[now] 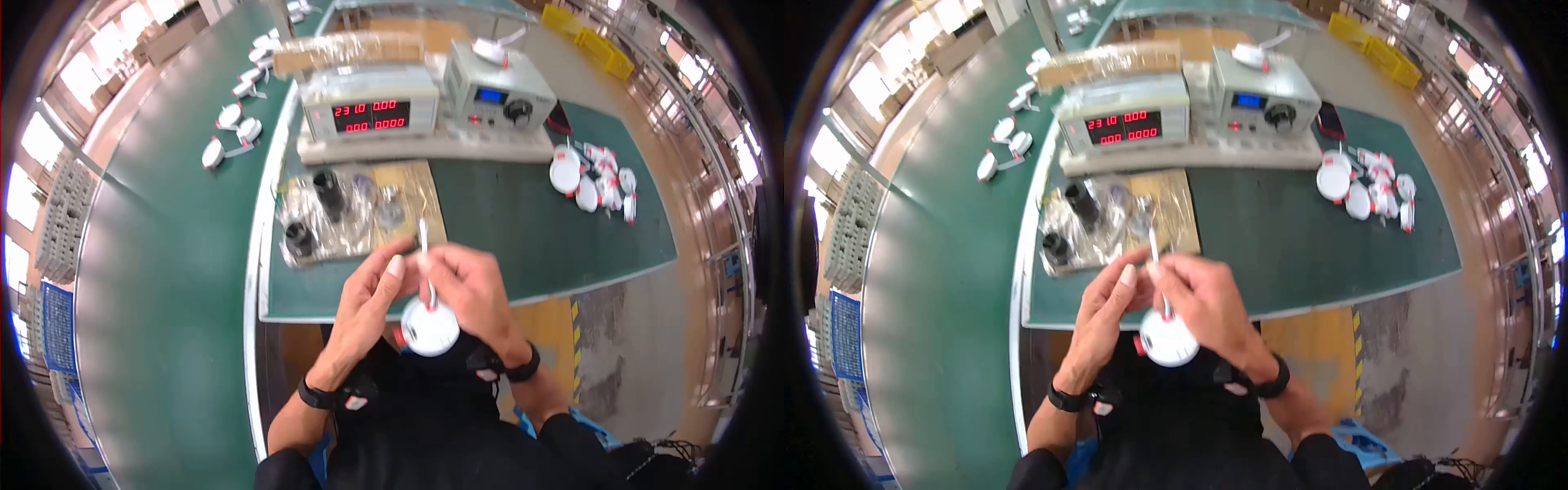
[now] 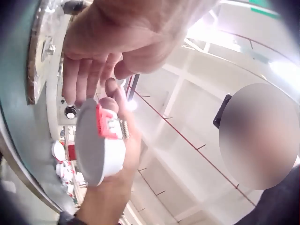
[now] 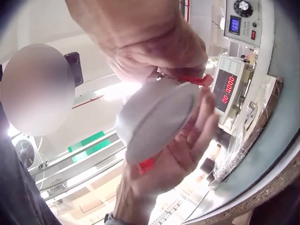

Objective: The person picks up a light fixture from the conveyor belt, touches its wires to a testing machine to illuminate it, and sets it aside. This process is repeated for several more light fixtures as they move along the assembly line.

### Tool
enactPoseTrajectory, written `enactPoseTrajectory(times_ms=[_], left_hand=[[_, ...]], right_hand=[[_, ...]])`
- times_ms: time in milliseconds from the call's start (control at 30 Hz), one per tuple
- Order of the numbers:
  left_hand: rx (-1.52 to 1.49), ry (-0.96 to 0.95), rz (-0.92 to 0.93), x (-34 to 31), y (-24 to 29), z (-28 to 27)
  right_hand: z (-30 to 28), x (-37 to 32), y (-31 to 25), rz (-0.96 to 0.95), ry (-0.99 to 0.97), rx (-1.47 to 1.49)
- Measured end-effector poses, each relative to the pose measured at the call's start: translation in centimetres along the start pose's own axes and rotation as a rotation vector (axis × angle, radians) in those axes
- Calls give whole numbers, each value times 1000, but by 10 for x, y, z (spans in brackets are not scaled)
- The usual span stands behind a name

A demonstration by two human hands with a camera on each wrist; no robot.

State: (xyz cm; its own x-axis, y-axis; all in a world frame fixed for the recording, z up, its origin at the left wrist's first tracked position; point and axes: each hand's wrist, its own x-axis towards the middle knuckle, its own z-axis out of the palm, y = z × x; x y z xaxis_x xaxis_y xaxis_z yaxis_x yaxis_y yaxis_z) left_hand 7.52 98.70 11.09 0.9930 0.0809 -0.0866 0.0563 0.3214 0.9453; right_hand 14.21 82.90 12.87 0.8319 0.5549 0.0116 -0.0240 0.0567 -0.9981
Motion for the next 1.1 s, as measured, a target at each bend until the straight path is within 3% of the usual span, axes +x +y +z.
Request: enactPoseTrajectory(times_ms=[133,233,333,533,833,1100], left_hand=[[-155,-203,-235,-18,-32,-3],[-461,-227,-376,-19,-35,-3],[-586,-215,-433,-9,-40,-11],[-534,-238,-446,11,-40,-21],[-598,-254,-513,36,-34,-26],[-600,-268,-547,42,-26,-20]], right_hand=[[-6,18,17,62,26,-9],[-6,32,34,100,-19,36],[-4,43,42,142,-27,-3],[-11,74,58,258,-118,-146],[-15,97,57,259,-110,-327],[-21,100,56,275,-114,-282]])
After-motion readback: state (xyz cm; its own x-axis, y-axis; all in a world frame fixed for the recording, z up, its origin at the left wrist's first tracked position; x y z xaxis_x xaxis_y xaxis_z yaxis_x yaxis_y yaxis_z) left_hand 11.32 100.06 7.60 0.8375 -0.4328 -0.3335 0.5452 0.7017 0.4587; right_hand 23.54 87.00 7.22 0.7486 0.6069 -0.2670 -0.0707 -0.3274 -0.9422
